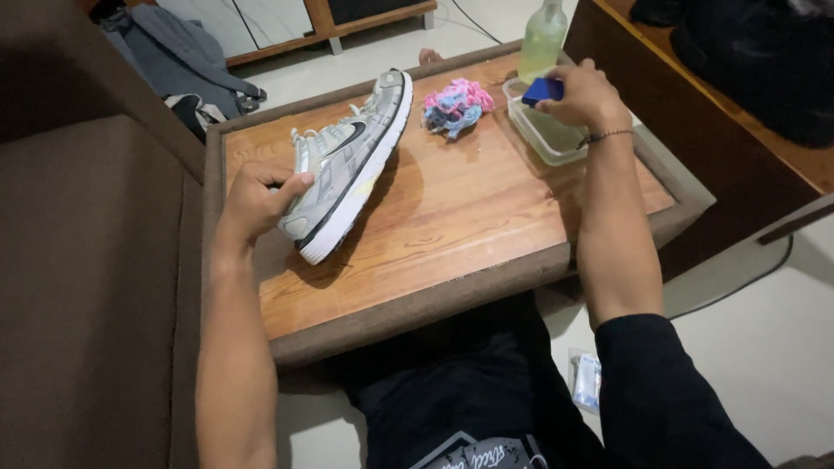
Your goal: Cleaning the midsole of a sneaker using a brush, cleaning solution, and a cloth.
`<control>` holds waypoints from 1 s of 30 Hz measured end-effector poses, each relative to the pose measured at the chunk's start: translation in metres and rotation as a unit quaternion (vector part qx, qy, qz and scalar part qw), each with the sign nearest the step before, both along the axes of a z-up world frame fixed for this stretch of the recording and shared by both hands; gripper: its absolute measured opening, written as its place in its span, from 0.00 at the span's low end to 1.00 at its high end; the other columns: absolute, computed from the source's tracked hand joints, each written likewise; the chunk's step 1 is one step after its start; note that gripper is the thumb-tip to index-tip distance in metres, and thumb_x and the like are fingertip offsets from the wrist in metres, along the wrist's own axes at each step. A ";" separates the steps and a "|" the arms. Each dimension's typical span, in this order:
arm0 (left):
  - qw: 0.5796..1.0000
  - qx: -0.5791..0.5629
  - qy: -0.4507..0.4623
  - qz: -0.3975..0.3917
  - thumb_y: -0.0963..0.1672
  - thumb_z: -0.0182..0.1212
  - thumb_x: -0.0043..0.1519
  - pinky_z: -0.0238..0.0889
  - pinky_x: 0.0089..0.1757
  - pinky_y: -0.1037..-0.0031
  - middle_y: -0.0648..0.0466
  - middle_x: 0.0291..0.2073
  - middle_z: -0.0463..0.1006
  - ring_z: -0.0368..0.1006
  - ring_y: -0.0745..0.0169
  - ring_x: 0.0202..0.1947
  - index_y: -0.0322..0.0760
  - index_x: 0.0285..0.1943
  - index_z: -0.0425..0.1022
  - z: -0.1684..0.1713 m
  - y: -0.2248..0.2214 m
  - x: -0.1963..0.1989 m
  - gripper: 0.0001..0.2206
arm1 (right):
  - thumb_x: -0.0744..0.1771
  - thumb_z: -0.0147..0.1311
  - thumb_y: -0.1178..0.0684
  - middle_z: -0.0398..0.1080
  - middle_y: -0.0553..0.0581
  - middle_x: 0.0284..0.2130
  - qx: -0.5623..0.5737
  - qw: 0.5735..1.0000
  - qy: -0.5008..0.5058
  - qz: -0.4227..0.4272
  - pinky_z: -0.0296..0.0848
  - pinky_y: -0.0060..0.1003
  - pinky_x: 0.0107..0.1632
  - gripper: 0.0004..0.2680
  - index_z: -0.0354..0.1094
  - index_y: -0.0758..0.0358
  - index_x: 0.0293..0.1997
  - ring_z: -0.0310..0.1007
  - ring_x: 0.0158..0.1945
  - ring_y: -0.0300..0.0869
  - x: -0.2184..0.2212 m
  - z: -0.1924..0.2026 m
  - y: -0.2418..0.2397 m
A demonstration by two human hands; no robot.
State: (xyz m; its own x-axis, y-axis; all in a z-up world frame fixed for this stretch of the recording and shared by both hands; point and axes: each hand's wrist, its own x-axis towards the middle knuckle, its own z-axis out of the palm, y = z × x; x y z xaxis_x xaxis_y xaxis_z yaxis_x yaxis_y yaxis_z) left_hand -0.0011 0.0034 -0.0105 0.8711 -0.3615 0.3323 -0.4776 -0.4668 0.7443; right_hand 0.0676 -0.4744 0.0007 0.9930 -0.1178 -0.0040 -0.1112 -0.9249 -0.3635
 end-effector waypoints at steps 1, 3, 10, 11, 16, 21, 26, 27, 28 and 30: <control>1.000 0.002 0.001 -0.001 0.46 0.60 0.67 0.36 0.26 0.75 0.66 0.14 0.52 0.44 0.75 0.18 0.47 0.16 0.49 0.000 -0.001 -0.001 0.27 | 0.68 0.57 0.45 0.57 0.69 0.54 0.002 1.000 0.001 -0.001 0.62 0.61 0.58 0.22 0.59 0.54 0.70 0.59 0.57 0.66 0.002 -0.002 -0.001; 1.000 0.010 -0.001 0.002 0.47 0.59 0.67 0.37 0.26 0.76 0.65 0.13 0.55 0.46 0.74 0.18 0.45 0.15 0.52 0.002 -0.001 -0.002 0.27 | 0.66 0.59 0.45 0.58 0.67 0.54 -0.011 1.000 0.004 -0.006 0.65 0.59 0.55 0.22 0.61 0.52 0.68 0.60 0.56 0.64 0.007 -0.005 -0.002; 1.000 0.001 0.018 0.008 0.48 0.61 0.67 0.37 0.26 0.76 0.66 0.13 0.56 0.47 0.75 0.18 0.45 0.14 0.55 -0.002 0.002 0.000 0.27 | 0.67 0.58 0.46 0.59 0.67 0.54 -0.017 0.999 0.025 -0.017 0.66 0.58 0.56 0.21 0.61 0.52 0.68 0.62 0.55 0.62 0.001 0.002 0.007; 1.000 0.004 0.020 0.013 0.48 0.61 0.67 0.38 0.26 0.76 0.65 0.14 0.57 0.48 0.75 0.18 0.45 0.14 0.55 -0.002 0.002 0.000 0.26 | 0.67 0.59 0.46 0.59 0.67 0.54 -0.021 0.999 0.023 -0.016 0.66 0.58 0.55 0.21 0.61 0.52 0.68 0.63 0.55 0.62 0.002 0.000 0.005; 1.000 0.012 0.024 0.016 0.48 0.61 0.67 0.38 0.26 0.76 0.65 0.13 0.57 0.48 0.74 0.17 0.45 0.14 0.55 -0.001 0.002 -0.001 0.27 | 0.66 0.61 0.45 0.58 0.66 0.55 -0.014 0.999 0.027 -0.026 0.66 0.56 0.55 0.23 0.61 0.52 0.69 0.63 0.56 0.62 0.000 0.002 0.008; 0.999 0.023 0.016 0.018 0.50 0.61 0.67 0.40 0.26 0.76 0.64 0.13 0.59 0.50 0.73 0.17 0.44 0.14 0.58 -0.005 0.004 0.003 0.26 | 0.67 0.60 0.45 0.57 0.67 0.55 -0.008 1.000 -0.010 -0.021 0.63 0.60 0.59 0.23 0.58 0.53 0.70 0.60 0.57 0.63 -0.002 0.005 0.007; 1.000 0.017 0.005 0.011 0.48 0.61 0.68 0.40 0.26 0.77 0.65 0.14 0.60 0.50 0.74 0.18 0.45 0.14 0.58 -0.002 0.003 0.001 0.26 | 0.69 0.58 0.44 0.56 0.67 0.54 0.004 0.993 -0.121 -0.005 0.65 0.62 0.53 0.21 0.60 0.55 0.69 0.60 0.55 0.64 -0.004 0.005 0.007; 1.000 0.021 0.006 0.012 0.48 0.60 0.68 0.40 0.26 0.77 0.64 0.13 0.60 0.50 0.74 0.17 0.44 0.14 0.59 -0.002 0.002 0.000 0.26 | 0.70 0.56 0.46 0.56 0.68 0.52 0.016 0.988 -0.154 0.001 0.68 0.62 0.50 0.20 0.59 0.59 0.69 0.61 0.53 0.63 -0.007 0.007 0.010; 1.000 0.021 0.006 0.014 0.48 0.60 0.68 0.40 0.26 0.77 0.64 0.13 0.60 0.50 0.74 0.17 0.44 0.14 0.59 -0.002 0.002 0.000 0.26 | 0.70 0.56 0.46 0.56 0.68 0.52 0.015 0.988 -0.154 0.002 0.68 0.62 0.50 0.20 0.59 0.59 0.69 0.61 0.53 0.63 -0.005 0.004 0.009; 0.999 0.027 0.014 0.023 0.49 0.61 0.68 0.41 0.26 0.76 0.64 0.14 0.61 0.51 0.73 0.18 0.44 0.14 0.60 -0.001 0.002 0.000 0.26 | 0.70 0.55 0.45 0.57 0.68 0.52 0.004 0.985 -0.173 0.004 0.66 0.63 0.49 0.19 0.60 0.60 0.68 0.62 0.52 0.65 -0.001 -0.002 0.006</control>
